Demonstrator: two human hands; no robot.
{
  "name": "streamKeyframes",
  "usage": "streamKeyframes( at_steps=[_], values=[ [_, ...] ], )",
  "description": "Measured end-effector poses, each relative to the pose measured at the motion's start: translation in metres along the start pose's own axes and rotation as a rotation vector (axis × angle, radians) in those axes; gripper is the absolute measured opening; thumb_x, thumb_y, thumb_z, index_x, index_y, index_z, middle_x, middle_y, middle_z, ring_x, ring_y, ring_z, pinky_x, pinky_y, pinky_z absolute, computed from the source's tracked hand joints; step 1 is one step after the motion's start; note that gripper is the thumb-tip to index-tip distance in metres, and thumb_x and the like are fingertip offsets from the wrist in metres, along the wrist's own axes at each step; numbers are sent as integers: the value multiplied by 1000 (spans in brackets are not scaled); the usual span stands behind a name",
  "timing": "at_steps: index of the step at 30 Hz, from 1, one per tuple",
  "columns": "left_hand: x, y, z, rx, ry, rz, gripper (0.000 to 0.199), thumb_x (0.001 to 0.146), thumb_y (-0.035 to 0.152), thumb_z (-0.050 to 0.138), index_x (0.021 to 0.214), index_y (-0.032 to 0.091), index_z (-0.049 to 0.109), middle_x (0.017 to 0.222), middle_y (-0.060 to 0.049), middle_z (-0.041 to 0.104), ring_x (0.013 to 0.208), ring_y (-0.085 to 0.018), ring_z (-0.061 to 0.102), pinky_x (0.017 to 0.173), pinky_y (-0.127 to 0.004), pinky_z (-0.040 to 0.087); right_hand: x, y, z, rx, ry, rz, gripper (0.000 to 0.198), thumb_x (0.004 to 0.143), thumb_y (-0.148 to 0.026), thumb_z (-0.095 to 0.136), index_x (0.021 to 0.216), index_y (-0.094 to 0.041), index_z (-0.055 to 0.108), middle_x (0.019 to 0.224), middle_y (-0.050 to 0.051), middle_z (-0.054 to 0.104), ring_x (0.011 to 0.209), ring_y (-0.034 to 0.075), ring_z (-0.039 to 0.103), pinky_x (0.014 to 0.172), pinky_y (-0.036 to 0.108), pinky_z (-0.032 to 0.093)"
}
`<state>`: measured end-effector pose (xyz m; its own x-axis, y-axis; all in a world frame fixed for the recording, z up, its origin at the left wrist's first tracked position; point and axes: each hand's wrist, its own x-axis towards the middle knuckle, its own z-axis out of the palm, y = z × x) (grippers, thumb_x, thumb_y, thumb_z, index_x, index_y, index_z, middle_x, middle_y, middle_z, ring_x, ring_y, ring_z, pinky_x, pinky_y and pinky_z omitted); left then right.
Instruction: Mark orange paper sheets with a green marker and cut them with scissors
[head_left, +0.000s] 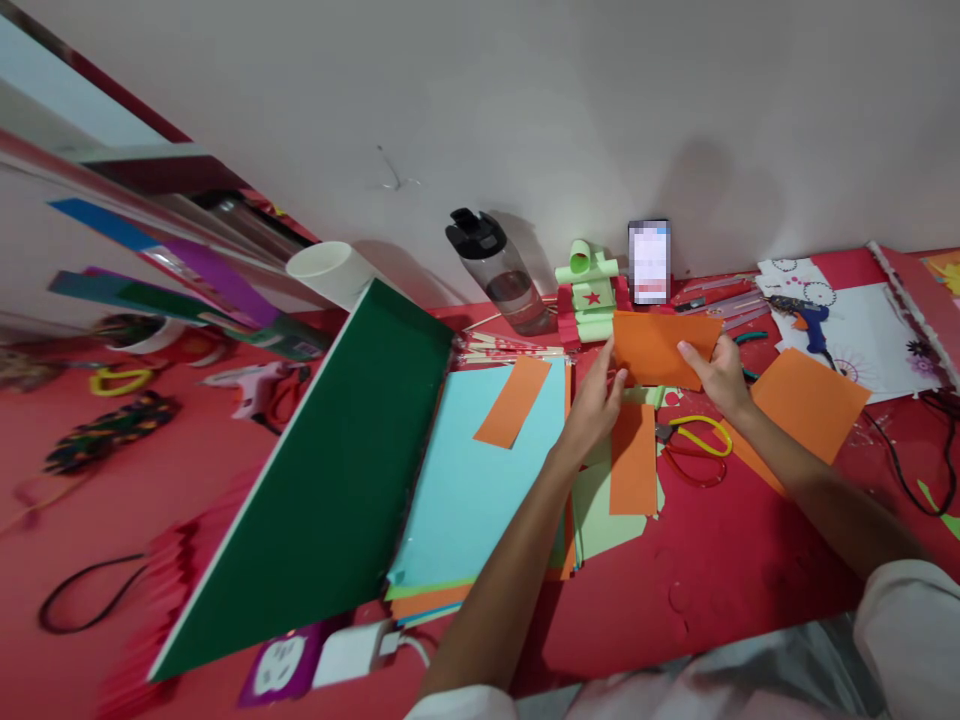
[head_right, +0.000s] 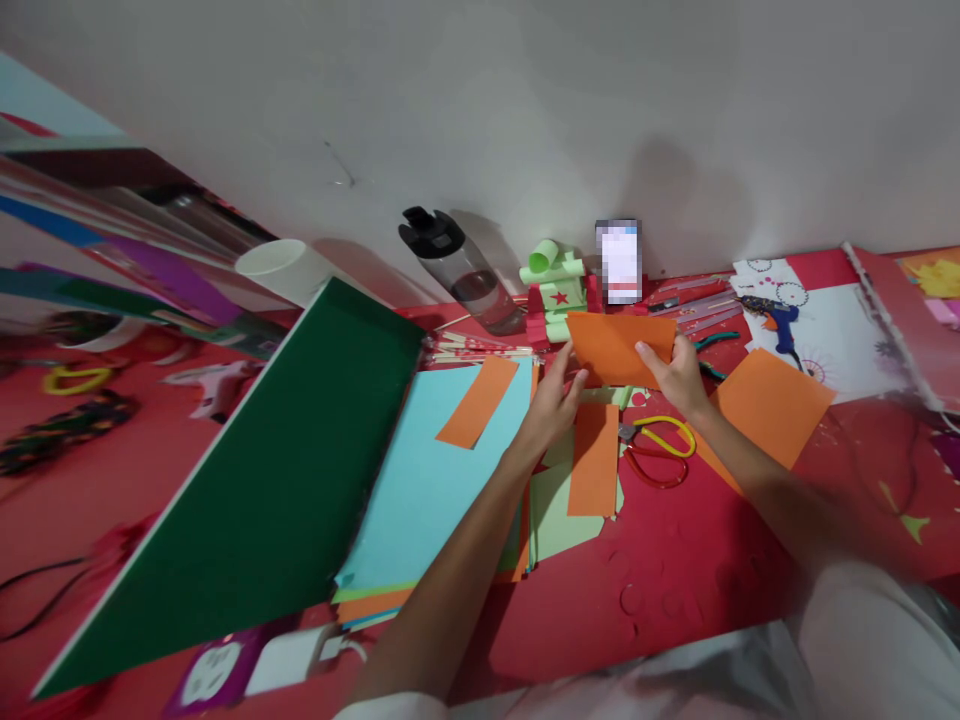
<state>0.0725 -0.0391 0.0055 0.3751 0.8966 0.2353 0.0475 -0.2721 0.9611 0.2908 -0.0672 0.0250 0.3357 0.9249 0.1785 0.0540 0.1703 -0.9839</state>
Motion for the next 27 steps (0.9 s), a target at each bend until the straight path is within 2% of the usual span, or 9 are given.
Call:
streamKeyframes(
  at_steps=[6,9,11,13,15,17,18,22,27],
  values=[
    [-1,7,2,-126,37,-57,66,96,48,73,156,28,53,157,-13,59,154,-33,47,124,-49,42,-3,-8,4,-13,-70,20,38,77,-54,88,99,-25,76,111,9,83,105,33,77,101,51,62],
    [-1,8,2,-105,11,-23,67,97,51,72,158,28,52,159,-13,57,156,-32,43,125,-49,40,-3,-7,4,-5,-105,58,41,77,-57,88,98,-24,77,111,9,83,107,35,77,103,54,62],
    [-1,6,1,-69,16,-10,68,100,52,68,161,30,47,157,-13,59,153,-32,47,125,-49,41,-2,-7,3,-4,-84,59,41,78,-58,87,100,-24,77,112,10,83,110,35,77,105,55,61],
    [-1,5,0,-60,45,-37,71,100,52,67,164,31,44,143,-14,67,138,-31,61,118,-48,48,0,-6,1,29,-9,37,42,80,-57,86,104,-25,76,119,10,82,116,35,75,108,55,59],
    [-1,6,-1,-111,66,-91,76,98,52,71,165,30,43,120,-11,74,110,-28,73,104,-45,56,2,-6,1,102,75,26,45,81,-57,85,110,-25,74,127,11,79,122,33,73,111,53,57],
    [0,9,-1,-177,63,-133,77,95,53,74,163,29,47,99,-6,73,87,-24,75,90,-41,60,4,-6,2,162,130,35,49,80,-55,85,116,-25,72,132,11,77,125,32,72,111,52,57],
    [0,12,0,-193,56,-139,74,95,54,75,160,29,50,92,-4,72,81,-23,74,85,-40,61,5,-5,2,181,141,42,50,80,-55,84,118,-25,70,133,11,77,126,32,72,111,52,58],
    [-1,21,1,-142,54,-99,57,99,54,69,151,30,62,84,-4,71,76,-23,73,78,-39,63,5,-6,5,251,146,66,54,81,-52,83,126,-26,67,139,11,74,128,31,71,108,50,60],
    [-2,18,2,-124,44,-82,63,101,55,66,158,30,55,88,-6,76,78,-23,75,79,-38,64,0,-7,10,269,120,104,59,80,-56,82,128,-25,66,146,11,70,132,32,69,107,48,61]
  ],
)
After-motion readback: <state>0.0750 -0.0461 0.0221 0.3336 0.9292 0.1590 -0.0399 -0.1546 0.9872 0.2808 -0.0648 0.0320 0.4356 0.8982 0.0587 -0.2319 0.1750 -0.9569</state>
